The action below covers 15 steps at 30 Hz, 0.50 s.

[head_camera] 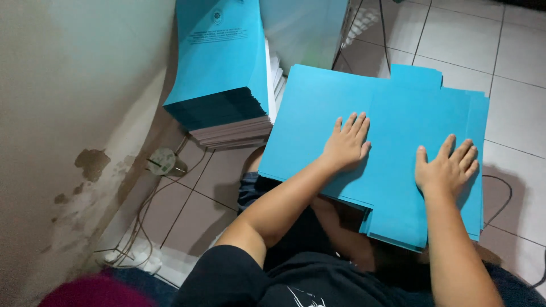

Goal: The person sits on the floor and repeatedly takes blue paper covers from a stack on the left, places them on a stack on their lap, and smooths them down with both hands.

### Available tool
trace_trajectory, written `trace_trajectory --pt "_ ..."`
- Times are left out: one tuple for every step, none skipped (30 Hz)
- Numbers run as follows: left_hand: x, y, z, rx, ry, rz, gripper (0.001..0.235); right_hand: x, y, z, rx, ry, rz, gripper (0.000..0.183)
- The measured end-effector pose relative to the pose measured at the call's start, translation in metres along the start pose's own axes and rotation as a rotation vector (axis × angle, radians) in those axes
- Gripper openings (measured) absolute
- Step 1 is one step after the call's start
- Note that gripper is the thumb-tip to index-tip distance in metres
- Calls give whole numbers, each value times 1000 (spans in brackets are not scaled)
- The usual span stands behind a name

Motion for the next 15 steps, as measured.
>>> trace_trajectory --pt "5 0 -3 1 1 5 70 0 0 0 2 0 5 87" --pt "11 -1 -6 29 12 -39 69 0 0 0 -6 -5 11 88" --pt "16 -1 -8 58 27 -84 68 1 0 1 -12 -8 15 88" --pt "13 -2 -9 61 30 -80 68 -3 1 -2 -8 -6 18 88" --pt "11 -1 -7 80 58 -83 68 -3 3 -2 36 30 30 87" --pt "9 -1 -5 100 87 -86 68 -4 4 -2 81 66 42 86" --pt "17 1 -5 101 89 -88 68 -7 8 -3 83 68 40 86" --pt "25 2 -5 178 80 -131 68 -11 9 -4 172 14 19 85" --pt "33 0 -5 254 72 -174 69 -17 8 -6 262 -41 -1 85" --pt "32 1 -3 255 75 -174 69 -7 3 -15 264 -38 -2 85" --pt "30 1 -3 261 84 -139 70 0 -4 -29 362 -103 -16 83" --pt "28 1 -3 267 92 -103 71 6 -10 -42 460 -168 -29 82" --pt "31 1 -4 267 94 -104 71 1 -6 -54 460 -167 -30 82" --pt "34 1 -4 264 80 -113 71 -4 -5 -68 596 -174 -39 84" --pt "37 2 -5 263 67 -124 71 -8 -4 -82 733 -182 -50 86"
Point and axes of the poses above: each hand's wrist, its own z-axis towards the middle knuckle, its own x-axis out of the back of the hand, y = z × x, the point moved 3 cm from there along z, towards the middle knuckle, and after that the axes turned 12 degrees about y, right-handed, at the moved point
